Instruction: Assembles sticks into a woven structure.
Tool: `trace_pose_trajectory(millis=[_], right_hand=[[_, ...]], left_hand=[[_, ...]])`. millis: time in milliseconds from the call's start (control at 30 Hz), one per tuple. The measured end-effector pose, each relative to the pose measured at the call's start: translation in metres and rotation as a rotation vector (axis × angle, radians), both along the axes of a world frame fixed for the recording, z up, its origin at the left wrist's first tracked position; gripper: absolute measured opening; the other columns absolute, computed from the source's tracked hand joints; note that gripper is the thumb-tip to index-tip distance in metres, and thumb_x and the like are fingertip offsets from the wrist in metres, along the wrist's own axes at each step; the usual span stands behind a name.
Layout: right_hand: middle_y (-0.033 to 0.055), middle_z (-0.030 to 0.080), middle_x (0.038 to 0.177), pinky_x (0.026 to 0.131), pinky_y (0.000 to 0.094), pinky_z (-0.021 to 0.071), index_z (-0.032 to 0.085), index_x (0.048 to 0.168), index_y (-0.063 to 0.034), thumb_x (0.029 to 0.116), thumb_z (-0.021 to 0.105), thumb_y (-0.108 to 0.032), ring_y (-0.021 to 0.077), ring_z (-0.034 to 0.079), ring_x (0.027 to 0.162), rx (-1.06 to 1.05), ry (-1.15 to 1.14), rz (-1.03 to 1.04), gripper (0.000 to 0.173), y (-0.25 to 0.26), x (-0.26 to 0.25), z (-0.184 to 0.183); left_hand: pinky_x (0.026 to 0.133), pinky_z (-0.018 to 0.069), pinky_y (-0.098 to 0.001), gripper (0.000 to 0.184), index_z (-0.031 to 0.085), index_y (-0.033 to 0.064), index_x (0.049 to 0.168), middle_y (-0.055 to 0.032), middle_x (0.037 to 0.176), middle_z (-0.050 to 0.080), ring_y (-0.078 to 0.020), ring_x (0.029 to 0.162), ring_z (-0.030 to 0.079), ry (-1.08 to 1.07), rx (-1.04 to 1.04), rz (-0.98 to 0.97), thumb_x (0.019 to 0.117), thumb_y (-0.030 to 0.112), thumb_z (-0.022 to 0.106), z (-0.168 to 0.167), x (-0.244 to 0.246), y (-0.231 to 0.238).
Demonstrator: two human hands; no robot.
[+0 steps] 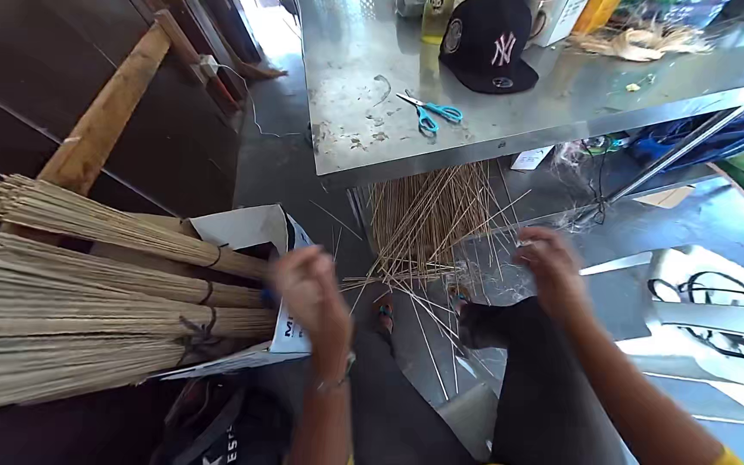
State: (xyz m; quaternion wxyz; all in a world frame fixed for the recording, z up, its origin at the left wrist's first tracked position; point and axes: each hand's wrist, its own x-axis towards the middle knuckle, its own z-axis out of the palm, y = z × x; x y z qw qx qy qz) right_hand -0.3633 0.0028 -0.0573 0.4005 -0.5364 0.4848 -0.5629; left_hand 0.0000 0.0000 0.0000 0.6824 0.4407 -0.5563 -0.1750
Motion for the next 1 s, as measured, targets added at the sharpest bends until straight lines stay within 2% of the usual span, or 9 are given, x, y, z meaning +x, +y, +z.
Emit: trace_pose_trajectory(millis=[67, 167, 267, 367, 500, 633, 767, 867, 1000], right_hand=[[0.02, 0.06, 0.134, 0.091, 0.0456, 0.0594, 0.046, 0.147, -0.0007, 0.0989, 0.064, -0.022, 0.0285, 0.068, 0.107, 0.359, 0.349, 0.153, 0.055, -0.02, 0.021, -0.086], [0.0294, 0.037, 0.157, 0.113, 0.0627, 0.0402, 0.043, 0.154, -0.0051, 0.0915, 0.077, -0.021, 0.0472, 0.045, 0.14, 0.51, 0.871, 0.603, 0.073, -0.039, 0.041, -0.17], [0.0244, 0.054, 0.146, 0.115, 0.0623, 0.0374, 0.06, 0.141, -0.0048, 0.0967, 0.071, -0.026, 0.0423, 0.049, 0.137, 0.61, 0.915, 0.636, 0.05, -0.071, 0.051, -0.221], [0.0234, 0.065, 0.132, 0.111, 0.0578, 0.0441, 0.064, 0.134, -0.0002, 0.1043, 0.059, -0.028, 0.038, 0.061, 0.126, 0.826, 0.638, 0.355, 0.041, -0.118, 0.045, -0.252], [0.024, 0.065, 0.128, 0.101, 0.0509, 0.0536, 0.055, 0.14, 0.0021, 0.1072, 0.052, -0.04, 0.0344, 0.068, 0.113, 0.938, 0.293, -0.134, 0.053, -0.177, 0.038, -0.256], [0.0255, 0.064, 0.124, 0.089, 0.0474, 0.0581, 0.046, 0.145, 0.0033, 0.0984, 0.065, -0.053, 0.0328, 0.069, 0.103, 0.98, 0.0, -0.42, 0.075, -0.225, 0.045, -0.27], [0.0287, 0.054, 0.137, 0.092, 0.0479, 0.0561, 0.031, 0.152, 0.0063, 0.0893, 0.076, -0.054, 0.0351, 0.065, 0.11, 1.094, -0.025, -0.561, 0.098, -0.259, 0.059, -0.272], [0.0288, 0.055, 0.139, 0.104, 0.0526, 0.0498, 0.048, 0.143, 0.0075, 0.0936, 0.073, -0.038, 0.0385, 0.058, 0.126, 1.156, 0.124, -0.551, 0.072, -0.26, 0.063, -0.261], [0.0261, 0.064, 0.126, 0.1, 0.0572, 0.0495, 0.065, 0.127, 0.0001, 0.099, 0.066, -0.024, 0.0388, 0.062, 0.119, 1.051, 0.116, -0.507, 0.037, -0.25, 0.053, -0.27]], left_hand=[[0.091, 0.057, -0.0414, 0.037, 0.057, -0.0026, 0.132, -0.016, 0.115, 0.068, -0.0221, 0.101, 0.068, -0.384, 0.398, -0.218, 0.1065, 0.023, 0.05, -0.08, -0.012, -0.05], [0.108, 0.0475, -0.0538, 0.05, 0.052, 0.003, 0.145, -0.0225, 0.131, 0.063, -0.0348, 0.122, 0.062, -0.822, 1.015, -0.617, 0.1048, 0.032, 0.056, -0.175, -0.026, -0.109], [0.111, 0.0406, -0.0609, 0.055, 0.054, 0.0045, 0.145, -0.0245, 0.14, 0.058, -0.0394, 0.132, 0.055, -1.07, 1.366, -0.76, 0.103, 0.04, 0.057, -0.225, -0.031, -0.126], [0.108, 0.0453, -0.0572, 0.056, 0.045, 0.0089, 0.153, -0.0228, 0.136, 0.061, -0.0369, 0.125, 0.06, -0.933, 1.323, -0.749, 0.1056, 0.037, 0.054, -0.224, -0.042, -0.139], [0.105, 0.0472, -0.0569, 0.052, 0.045, 0.0139, 0.154, -0.0201, 0.132, 0.064, -0.0353, 0.121, 0.063, -0.893, 1.242, -0.672, 0.1065, 0.035, 0.053, -0.221, -0.055, -0.15], [0.107, 0.046, -0.0567, 0.057, 0.042, 0.0121, 0.155, -0.0193, 0.135, 0.063, -0.0348, 0.124, 0.062, -0.912, 1.304, -0.749, 0.1064, 0.04, 0.053, -0.223, -0.069, -0.155], [0.107, 0.047, -0.0562, 0.057, 0.043, 0.0121, 0.155, -0.0197, 0.137, 0.061, -0.0349, 0.125, 0.061, -0.855, 1.252, -0.775, 0.1063, 0.04, 0.053, -0.218, -0.083, -0.156], [0.107, 0.0469, -0.0551, 0.056, 0.041, 0.0136, 0.155, -0.0191, 0.137, 0.061, -0.0344, 0.125, 0.061, -0.861, 1.251, -0.803, 0.1071, 0.04, 0.051, -0.213, -0.085, -0.157], [0.102, 0.0504, -0.0552, 0.056, 0.043, 0.0144, 0.155, -0.0189, 0.135, 0.062, -0.0342, 0.119, 0.064, -0.803, 1.271, -0.78, 0.106, 0.039, 0.054, -0.224, -0.076, -0.155]])
